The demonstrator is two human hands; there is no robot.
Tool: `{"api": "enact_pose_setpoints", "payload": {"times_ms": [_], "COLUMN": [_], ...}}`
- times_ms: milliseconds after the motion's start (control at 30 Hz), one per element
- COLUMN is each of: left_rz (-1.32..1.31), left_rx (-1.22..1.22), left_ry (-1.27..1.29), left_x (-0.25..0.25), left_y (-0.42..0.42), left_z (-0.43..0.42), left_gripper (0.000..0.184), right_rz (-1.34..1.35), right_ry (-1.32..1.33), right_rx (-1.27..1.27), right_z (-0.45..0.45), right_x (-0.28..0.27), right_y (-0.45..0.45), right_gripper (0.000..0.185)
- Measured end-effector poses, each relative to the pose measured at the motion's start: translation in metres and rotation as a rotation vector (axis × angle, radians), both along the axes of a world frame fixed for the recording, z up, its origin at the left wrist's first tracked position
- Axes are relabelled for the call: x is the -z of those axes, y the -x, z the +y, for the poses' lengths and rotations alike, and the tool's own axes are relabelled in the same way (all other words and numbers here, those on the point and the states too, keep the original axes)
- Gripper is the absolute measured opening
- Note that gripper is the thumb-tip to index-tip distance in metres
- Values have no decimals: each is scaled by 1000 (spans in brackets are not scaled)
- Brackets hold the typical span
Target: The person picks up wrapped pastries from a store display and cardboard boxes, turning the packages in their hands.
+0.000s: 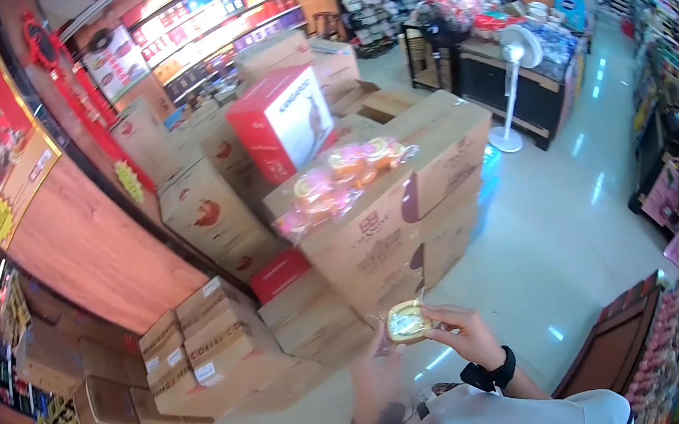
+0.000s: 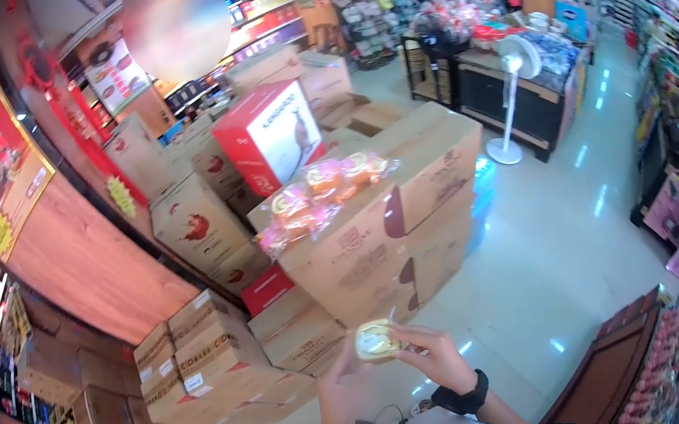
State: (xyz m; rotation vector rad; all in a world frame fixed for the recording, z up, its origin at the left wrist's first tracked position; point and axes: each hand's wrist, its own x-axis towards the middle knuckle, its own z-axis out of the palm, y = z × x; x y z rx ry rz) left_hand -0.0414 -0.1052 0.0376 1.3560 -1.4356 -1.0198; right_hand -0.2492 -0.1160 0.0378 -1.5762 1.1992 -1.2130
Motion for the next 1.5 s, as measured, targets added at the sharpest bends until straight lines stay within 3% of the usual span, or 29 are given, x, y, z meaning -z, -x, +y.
{"api": "enact_pose_setpoints", "payload": {"times_ms": [267,600,733,833,1167,1267,1500], "left_rz": [195,200,237,225,175,113,24], "left_rx": [196,419,420,345,265,258,225], "left_ry": [-109,-7,-41,80,-130,4,56], "left_x": [-8,19,15,28,0,-8,-5], "left_y": [0,17,19,22,49,68,114], "left_z": [-6,-16,-8,-5,-13,-21,-31], "left_gripper": [63,63,63,59,64,63,63], "right_rz": [40,102,96,73,0,-11,-77], "right_ry": [18,-5,-11,-29,35,34,15], "right_rx": [159,360,367,347,193,177,198], "right_z": [29,67,73,73,32,24,14], "right_x": [1,-11,-13,-6,-3,-6,9], "right_y": [1,11,10,12,54,73,115], "right_gripper": [42,41,42,43,42,41,39]}}
